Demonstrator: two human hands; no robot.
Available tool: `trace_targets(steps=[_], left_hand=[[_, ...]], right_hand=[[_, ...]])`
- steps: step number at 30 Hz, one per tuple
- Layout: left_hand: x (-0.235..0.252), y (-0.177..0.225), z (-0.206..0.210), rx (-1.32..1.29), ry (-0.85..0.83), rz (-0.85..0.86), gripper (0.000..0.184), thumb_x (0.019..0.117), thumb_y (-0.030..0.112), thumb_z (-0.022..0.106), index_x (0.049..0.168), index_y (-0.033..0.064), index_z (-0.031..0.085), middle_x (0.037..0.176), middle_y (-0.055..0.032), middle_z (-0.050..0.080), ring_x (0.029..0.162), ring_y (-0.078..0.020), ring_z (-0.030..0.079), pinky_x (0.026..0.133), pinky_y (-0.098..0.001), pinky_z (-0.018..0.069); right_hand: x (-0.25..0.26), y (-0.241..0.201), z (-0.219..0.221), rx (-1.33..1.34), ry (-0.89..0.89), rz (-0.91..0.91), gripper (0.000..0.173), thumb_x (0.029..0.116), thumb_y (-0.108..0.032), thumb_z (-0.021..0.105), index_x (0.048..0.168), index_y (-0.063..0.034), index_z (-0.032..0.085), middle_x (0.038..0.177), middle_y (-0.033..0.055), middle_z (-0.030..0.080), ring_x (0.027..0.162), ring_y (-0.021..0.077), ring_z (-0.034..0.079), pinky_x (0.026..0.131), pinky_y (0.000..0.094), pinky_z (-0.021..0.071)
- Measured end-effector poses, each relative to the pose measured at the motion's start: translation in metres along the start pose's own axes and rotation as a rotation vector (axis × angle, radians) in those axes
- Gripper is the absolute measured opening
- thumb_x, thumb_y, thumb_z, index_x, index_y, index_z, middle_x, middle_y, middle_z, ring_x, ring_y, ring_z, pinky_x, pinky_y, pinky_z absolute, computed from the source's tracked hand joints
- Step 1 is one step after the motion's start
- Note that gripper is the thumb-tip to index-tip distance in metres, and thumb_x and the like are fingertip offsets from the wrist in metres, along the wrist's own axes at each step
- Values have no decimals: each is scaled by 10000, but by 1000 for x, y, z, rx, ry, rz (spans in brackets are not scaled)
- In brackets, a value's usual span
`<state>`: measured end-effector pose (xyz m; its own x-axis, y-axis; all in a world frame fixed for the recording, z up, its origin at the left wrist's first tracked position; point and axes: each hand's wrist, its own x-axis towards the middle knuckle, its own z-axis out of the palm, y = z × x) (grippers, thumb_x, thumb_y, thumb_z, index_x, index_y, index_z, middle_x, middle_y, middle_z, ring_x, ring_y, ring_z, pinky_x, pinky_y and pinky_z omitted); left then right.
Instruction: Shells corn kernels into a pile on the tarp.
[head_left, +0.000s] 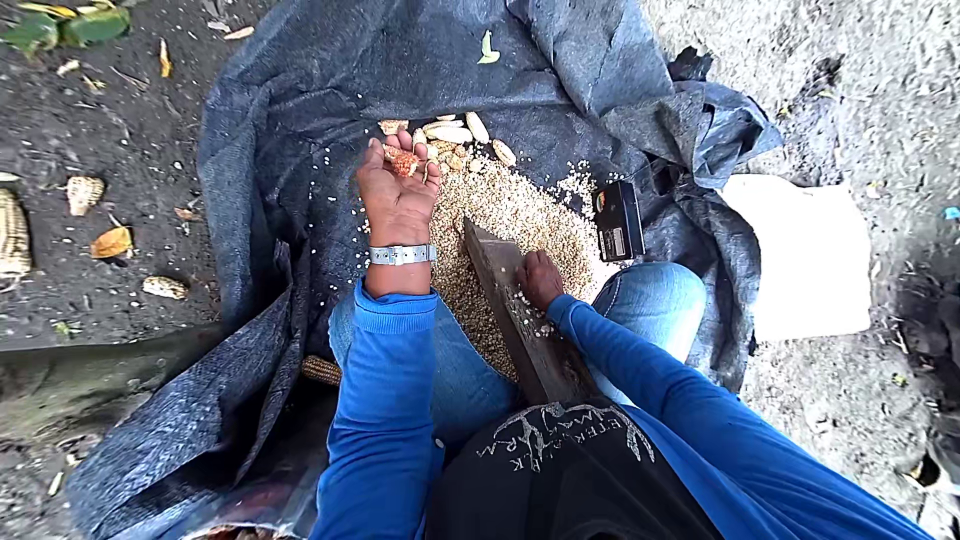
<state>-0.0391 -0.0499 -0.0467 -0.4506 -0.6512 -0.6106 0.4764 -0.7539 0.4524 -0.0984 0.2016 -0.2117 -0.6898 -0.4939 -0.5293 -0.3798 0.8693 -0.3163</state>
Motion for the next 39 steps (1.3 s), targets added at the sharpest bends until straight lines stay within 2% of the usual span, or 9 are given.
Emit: trace_targets(steps=[10,14,16,18,21,23,26,33,39], left_hand=[[2,6,-3,-26,-28,5,382,1120,379,278,920,179,534,813,0,638,760,-135,664,673,-317,562],[-2,6,2,-43,-8,-29,361,1119,376,296,930,177,531,835,0,641,787,-127,662,686,-319,558],[-3,6,1,-53,-7,-27,354,1119,371,304,939,170,533,841,-4,641,802,-133,664,707,-328,562],[-2,7,-2,-42,-23,-12,367,1122,376,290,935,176,534,834,-1,637,783,-131,661,687,-320,561],[-1,9,-5,-35,-34,1,399,1120,383,269,901,179,534,805,1,636,748,-124,654,658,-309,552],[-2,9,-6,-31,-26,5,391,1120,372,275,896,182,534,808,5,630,757,-127,653,669,-313,553],[-5,8,-3,-22,-11,-4,370,1118,363,292,903,182,533,825,4,637,781,-131,659,679,-315,554],[-10,6,0,-24,-40,-36,367,1122,364,281,934,174,533,833,0,638,780,-130,662,694,-314,565],[-15,-3,8,11,-78,-84,400,1123,385,260,921,180,537,834,10,646,775,-114,670,682,-293,571]], right_hand=[[-91,38,-13,14,153,-185,385,982,-300,556,868,45,686,975,222,681,836,372,692,720,557,551],[-90,32,-30,782,118,91,338,1062,-202,482,830,6,613,681,19,571,585,94,539,576,280,470],[-81,19,-48,1239,-86,330,492,1132,-412,260,962,-56,554,724,27,590,523,96,529,463,231,453],[-77,14,-55,1367,-221,325,543,1115,-489,233,945,-84,553,742,27,585,502,92,502,430,215,419],[-76,10,-51,1197,-139,161,383,1126,-316,376,889,-64,540,597,4,513,421,94,466,406,238,441],[-77,14,-45,847,-39,83,401,1124,-308,372,945,-11,574,627,45,538,476,143,540,497,307,531],[-93,16,-46,193,-10,-48,549,1112,-373,347,1148,79,657,1044,249,689,999,370,684,905,546,531],[-105,16,10,-106,382,-396,437,1053,-265,428,860,32,684,928,218,697,932,418,691,808,558,541],[-15,-42,12,-48,61,-224,398,1078,-255,477,1140,68,699,1253,281,618,1251,461,544,1043,610,427]])
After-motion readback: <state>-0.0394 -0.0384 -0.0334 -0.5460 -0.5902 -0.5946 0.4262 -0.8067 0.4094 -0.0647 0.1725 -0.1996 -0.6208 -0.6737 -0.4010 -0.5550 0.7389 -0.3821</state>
